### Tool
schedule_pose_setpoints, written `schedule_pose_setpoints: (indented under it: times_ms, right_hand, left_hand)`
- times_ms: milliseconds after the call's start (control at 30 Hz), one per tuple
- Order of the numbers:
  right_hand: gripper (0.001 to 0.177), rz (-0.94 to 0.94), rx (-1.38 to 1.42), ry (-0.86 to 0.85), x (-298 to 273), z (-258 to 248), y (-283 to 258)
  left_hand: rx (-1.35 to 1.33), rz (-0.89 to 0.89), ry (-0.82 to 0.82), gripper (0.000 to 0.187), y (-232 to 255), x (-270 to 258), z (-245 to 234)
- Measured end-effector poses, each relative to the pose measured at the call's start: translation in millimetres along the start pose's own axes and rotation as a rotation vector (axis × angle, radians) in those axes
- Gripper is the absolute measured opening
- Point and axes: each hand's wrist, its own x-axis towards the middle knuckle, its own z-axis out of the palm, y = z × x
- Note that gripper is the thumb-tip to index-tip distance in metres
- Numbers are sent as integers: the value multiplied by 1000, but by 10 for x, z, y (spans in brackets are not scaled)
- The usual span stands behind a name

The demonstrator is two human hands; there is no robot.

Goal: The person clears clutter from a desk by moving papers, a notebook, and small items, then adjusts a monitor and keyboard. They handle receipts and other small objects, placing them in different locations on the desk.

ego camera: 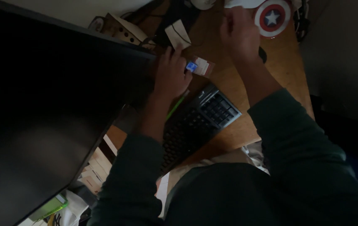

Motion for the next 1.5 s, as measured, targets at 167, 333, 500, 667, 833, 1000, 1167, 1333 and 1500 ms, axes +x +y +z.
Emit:
schedule_pose_setpoints:
  times_ms: [167, 333, 500, 667, 833, 1000, 1167, 1333, 1500]
  right_hand:
    - [9, 67, -81, -142, -87, 166, 91]
    - [6, 152, 216, -82, -28, -52, -94]
    - [6, 94, 228, -88, -29, -39, 15]
    - [9, 162, -70, -155, -109, 280, 236]
    - [11, 382, -292, -429, -130, 563, 350]
    - [26, 311, -314, -360, -29, 330, -123]
    - [34, 462, 440, -754, 201, -14, -702]
    - [40, 346, 236, -354, 87, 595, -174]
    - [34, 530, 255, -270, 118, 777, -230]
  left_hand:
    - [-47, -14, 51, 22, 10, 267, 40]
    - [-103, 43, 65, 17, -167, 478, 229]
    - [-244, -109, -123, 19, -23, 442, 149]
    - [-282, -277, -13, 20, 62, 195, 85]
    - [-660, -865, 219, 25, 282, 51, -144]
    - [-1122, -1246, 195, 34, 500, 129, -462]
    - [-1132, -1107, 299, 48, 421, 318, -432]
    - [-1131, -952, 407, 42, 52, 429, 96]
    - [-750, -888, 312, 44, -90, 278, 319]
